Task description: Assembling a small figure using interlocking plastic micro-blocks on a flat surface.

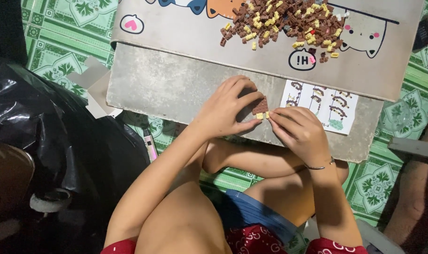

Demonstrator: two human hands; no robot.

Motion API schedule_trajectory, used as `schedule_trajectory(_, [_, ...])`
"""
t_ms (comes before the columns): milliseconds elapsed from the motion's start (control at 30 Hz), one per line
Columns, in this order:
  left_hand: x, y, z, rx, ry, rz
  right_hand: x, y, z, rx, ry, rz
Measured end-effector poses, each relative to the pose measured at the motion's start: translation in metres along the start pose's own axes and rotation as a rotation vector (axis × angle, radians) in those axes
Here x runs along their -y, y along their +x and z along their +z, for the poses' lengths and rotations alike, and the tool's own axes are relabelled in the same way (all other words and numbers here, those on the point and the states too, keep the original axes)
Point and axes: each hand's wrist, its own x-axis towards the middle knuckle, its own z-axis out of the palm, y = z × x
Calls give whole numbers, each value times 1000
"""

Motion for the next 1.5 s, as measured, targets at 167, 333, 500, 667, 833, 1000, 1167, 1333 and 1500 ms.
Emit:
schedule_trajectory(167, [-1, 0, -4, 8, -17, -15, 6, 7, -6, 127, -206, -71])
schedule_trajectory(333, [0, 1, -3, 16, -17, -28, -1, 6, -4, 226, -317, -111])
schedule_trajectory(500, [3, 0, 0, 27, -24, -54, 7, 10, -4, 243, -395, -95])
schedule_trajectory(667, [3, -1, 0, 38, -30, -60, 7, 7, -15, 81, -176, 19])
schedule_trajectory(833, [-5, 4, -18, 31, -34, 59, -28, -3, -34, -179, -50, 257])
schedule_trajectory(1000, [-10, 6, -20, 30, -33, 34, -55, -12, -22, -223, 56, 427])
schedule_trajectory(1167, [-14, 9, -23, 48, -43, 43, -56, -13, -23, -256, 96, 470])
schedule_trajectory(1333, [-5, 4, -3, 33, -4, -59, -63, -16, -21, -295, 156, 471])
schedule_trajectory(1500, [-7, 5, -4, 22, 10, -39, -64, -17, -20, -315, 183, 467])
